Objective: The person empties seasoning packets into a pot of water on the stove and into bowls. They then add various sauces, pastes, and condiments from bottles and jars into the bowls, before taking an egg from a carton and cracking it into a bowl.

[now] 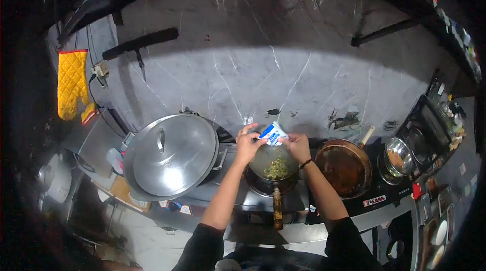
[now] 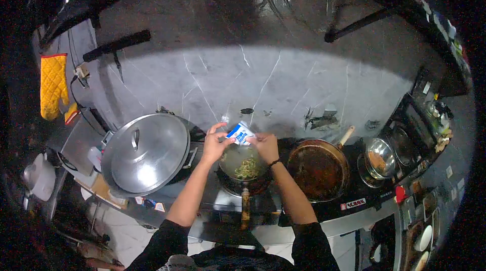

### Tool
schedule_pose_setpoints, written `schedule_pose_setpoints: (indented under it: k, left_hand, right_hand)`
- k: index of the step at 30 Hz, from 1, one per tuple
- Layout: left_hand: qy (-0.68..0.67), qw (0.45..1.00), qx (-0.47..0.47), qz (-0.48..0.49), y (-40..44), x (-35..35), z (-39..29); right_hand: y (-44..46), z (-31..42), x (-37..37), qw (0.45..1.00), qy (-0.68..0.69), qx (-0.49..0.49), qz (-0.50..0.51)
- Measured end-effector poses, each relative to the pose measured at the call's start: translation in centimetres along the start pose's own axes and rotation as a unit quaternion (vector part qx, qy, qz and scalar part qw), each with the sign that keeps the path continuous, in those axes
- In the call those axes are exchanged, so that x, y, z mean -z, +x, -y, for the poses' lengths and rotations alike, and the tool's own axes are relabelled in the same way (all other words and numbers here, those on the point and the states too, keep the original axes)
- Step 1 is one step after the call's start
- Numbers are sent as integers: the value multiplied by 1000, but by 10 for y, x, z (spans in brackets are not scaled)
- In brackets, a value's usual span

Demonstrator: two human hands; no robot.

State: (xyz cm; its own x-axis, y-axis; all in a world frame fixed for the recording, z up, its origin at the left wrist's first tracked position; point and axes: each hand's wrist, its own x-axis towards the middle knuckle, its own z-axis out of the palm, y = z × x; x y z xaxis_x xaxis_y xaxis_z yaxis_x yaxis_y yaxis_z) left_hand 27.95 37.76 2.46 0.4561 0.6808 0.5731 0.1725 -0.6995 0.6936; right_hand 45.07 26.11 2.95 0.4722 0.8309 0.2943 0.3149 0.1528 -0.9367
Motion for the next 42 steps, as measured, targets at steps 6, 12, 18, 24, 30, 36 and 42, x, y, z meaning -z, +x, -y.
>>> schedule_pose_setpoints:
  k: [6,12,18,24,30,36,42]
  left_hand:
    - [-210,977,19,-16,-4,-4,-4]
    - [-213,959,92,163,0,-2,10]
    - [-114,988,55,92,-7,-5,8]
    - [-298,941,101,125,-5,-10,-5]
    - [-140,974,125,128,0,-3,-19]
    - [-217,957,161,102,4,-4,-13]
    - [-281,941,170,85,-1,-11,3]
  right_hand:
    - [-2,0,8,1000,2,28,3]
    - [1,-2,9,992,-57,25,109]
    - [0,-3,-11,998,-3,48,36]
    - [-1,3,-2,967,-229,101,-49]
    - [-4,8,0,993,-114,12,9]
    - [1,1,7,982,-161,29,93]
    - [0,-4,15,996,32,-9,78]
